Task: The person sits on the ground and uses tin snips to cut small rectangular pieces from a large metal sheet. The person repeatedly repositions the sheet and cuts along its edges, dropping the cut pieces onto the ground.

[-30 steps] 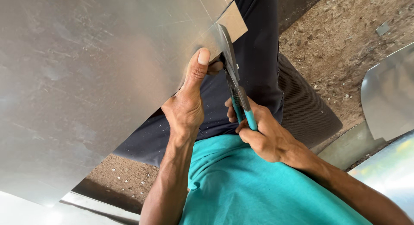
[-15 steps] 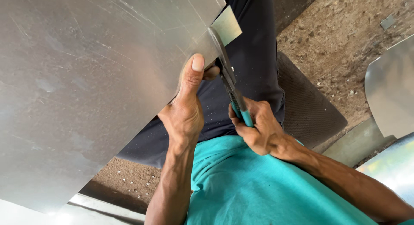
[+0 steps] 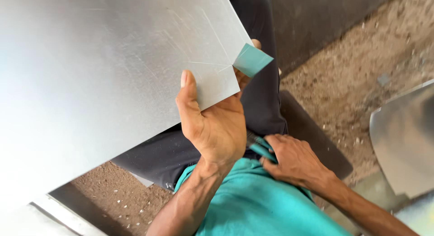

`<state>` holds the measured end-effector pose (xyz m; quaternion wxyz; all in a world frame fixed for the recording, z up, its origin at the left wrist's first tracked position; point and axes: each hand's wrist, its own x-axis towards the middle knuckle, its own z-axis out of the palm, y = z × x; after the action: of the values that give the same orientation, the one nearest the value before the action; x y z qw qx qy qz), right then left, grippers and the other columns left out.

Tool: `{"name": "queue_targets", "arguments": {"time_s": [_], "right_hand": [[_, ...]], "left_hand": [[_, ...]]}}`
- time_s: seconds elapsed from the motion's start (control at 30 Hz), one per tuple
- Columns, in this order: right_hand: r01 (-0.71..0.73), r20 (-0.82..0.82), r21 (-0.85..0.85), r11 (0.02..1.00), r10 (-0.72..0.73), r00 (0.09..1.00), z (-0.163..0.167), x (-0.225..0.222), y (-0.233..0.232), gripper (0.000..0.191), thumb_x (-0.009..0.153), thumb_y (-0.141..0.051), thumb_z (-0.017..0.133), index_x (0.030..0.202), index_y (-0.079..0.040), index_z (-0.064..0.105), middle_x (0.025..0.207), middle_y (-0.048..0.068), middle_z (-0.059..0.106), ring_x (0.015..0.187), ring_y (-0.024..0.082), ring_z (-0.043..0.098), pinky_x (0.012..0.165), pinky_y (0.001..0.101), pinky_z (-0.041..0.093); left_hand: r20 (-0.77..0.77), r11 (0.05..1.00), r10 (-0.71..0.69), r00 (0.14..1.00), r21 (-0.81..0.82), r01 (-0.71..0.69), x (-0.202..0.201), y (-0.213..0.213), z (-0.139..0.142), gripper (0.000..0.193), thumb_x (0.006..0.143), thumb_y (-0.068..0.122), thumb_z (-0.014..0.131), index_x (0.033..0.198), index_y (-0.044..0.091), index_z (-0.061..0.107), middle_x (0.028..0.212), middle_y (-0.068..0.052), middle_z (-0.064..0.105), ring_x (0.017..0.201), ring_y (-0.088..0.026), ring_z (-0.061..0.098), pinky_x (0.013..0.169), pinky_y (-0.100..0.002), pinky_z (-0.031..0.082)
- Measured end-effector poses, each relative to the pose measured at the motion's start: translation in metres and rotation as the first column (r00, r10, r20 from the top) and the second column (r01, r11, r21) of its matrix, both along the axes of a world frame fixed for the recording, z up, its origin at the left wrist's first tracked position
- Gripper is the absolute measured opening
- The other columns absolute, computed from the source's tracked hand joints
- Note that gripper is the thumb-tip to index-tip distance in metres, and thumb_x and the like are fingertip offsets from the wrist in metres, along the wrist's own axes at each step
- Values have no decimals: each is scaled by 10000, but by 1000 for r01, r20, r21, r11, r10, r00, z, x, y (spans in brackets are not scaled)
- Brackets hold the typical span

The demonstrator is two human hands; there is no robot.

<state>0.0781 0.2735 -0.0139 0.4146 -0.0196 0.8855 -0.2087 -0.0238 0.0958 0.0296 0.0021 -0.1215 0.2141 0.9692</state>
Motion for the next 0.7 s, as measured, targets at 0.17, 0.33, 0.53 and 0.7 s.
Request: {"name": "queue_targets", "arguments": {"time_s": [0.17,0.33,0.53,0.7], "right_hand": [[216,-463,-371,903,-382,800,51,-45,-4,403,875,-346,750,1133,-40,706,987,110,745,785,229,658,639,348,513],[-2,-393,-890,456,-765,510,92,-105,-35,407,1049,-340,689,1311,-38,613,1137,8,671,935,40,618,667,171,473],[-140,-738,-645,751,-564,371,124,-131,-56,277,1020,-186,755,1253,-38,729,1080,54,692,744,46,561,604,188,425],[-435,-854,-477,764,-520,21,95,-143,-67,173,999,-110,766,1168,-88,738,1028,66,682,786,180,636,656,269,541]], "left_hand": [[-101,991,-58,993,-126,45,-17,8,42,508,1028,144,731,1452,-14,501,1321,-145,611,1308,-302,643,1156,-470,527],[-58,981,-76,995,-180,65,-24,1,46,540,967,198,815,1372,-36,544,1272,-134,630,1137,-211,669,928,-422,592],[63,850,-182,981,-492,189,0,-41,73,304,938,302,718,1037,15,711,892,-72,708,825,-167,664,751,-348,550],[-59,639,-568,821,-660,395,93,-66,86,349,948,328,669,964,-12,746,802,-95,725,729,-185,661,665,-344,534]]}}
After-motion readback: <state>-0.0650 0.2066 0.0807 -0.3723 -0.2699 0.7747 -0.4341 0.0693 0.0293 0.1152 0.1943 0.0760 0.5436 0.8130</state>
